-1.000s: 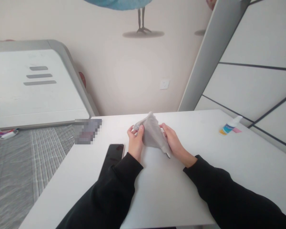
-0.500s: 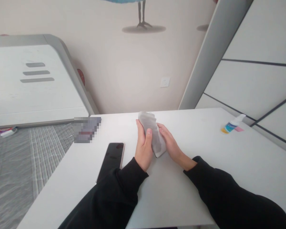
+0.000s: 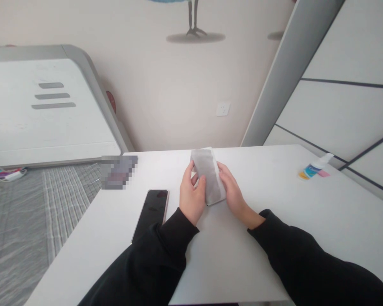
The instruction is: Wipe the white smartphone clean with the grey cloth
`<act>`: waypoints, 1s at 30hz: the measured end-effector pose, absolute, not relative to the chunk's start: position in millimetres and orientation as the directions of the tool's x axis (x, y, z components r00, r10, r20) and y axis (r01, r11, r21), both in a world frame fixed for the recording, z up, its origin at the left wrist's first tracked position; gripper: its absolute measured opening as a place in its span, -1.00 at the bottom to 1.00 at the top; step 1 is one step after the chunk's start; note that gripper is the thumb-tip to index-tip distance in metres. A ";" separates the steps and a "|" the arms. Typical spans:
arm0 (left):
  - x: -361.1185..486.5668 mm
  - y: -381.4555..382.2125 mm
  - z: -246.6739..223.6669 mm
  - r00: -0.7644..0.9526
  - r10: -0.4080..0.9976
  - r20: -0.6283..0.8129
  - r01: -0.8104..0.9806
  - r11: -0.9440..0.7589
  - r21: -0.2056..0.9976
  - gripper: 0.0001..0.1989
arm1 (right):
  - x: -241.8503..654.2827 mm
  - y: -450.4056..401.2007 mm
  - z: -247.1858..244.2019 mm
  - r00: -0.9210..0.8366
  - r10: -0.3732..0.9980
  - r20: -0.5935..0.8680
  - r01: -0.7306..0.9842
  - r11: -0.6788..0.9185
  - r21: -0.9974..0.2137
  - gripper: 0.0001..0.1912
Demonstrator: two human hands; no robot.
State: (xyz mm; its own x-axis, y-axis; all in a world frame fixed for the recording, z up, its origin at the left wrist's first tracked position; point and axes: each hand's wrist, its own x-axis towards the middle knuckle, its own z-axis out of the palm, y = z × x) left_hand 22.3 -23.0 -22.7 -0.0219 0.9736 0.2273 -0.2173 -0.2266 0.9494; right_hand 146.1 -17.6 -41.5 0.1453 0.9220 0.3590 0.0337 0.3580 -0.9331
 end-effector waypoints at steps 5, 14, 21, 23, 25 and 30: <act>18.9 -19.0 -18.9 0.074 0.991 0.114 -0.357 -0.080 0.931 -0.60 | 146.4 -24.7 -32.7 0.100 0.920 0.379 0.119 0.367 -0.922 -0.47; 27.4 -25.2 -1.1 0.170 0.985 0.041 -0.683 0.088 0.725 -0.67 | 149.4 -27.4 -25.3 0.009 0.886 0.464 0.301 0.440 -0.846 -0.39; 17.7 -30.1 16.5 0.325 0.942 -0.080 -0.737 0.305 0.604 -0.26 | 147.1 -31.8 -26.4 -0.043 0.884 0.466 0.522 0.417 -0.743 -0.37; 15.4 -29.6 17.0 0.367 0.920 -0.134 -0.727 0.374 0.577 -0.39 | 145.0 -37.2 -23.2 -0.081 0.857 0.509 0.619 0.444 -0.648 -0.37; 14.8 -29.6 16.3 0.413 0.896 -0.164 -0.706 0.429 0.564 -0.45 | 143.7 -41.5 -19.7 -0.089 0.829 0.552 0.669 0.460 -0.584 -0.39; 19.7 -33.5 11.2 0.456 0.879 -0.141 -0.649 0.436 0.624 -0.44 | 150.2 -34.4 -17.1 0.089 0.830 0.551 0.654 0.368 -0.661 -0.44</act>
State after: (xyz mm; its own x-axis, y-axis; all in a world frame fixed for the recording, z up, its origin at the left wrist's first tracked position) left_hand 19.7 -33.5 11.2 0.4556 0.8790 -0.1409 -0.6485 0.4361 0.6239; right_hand 150.2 -34.4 -17.1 0.0894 0.8297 0.5510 0.6538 0.3684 -0.6609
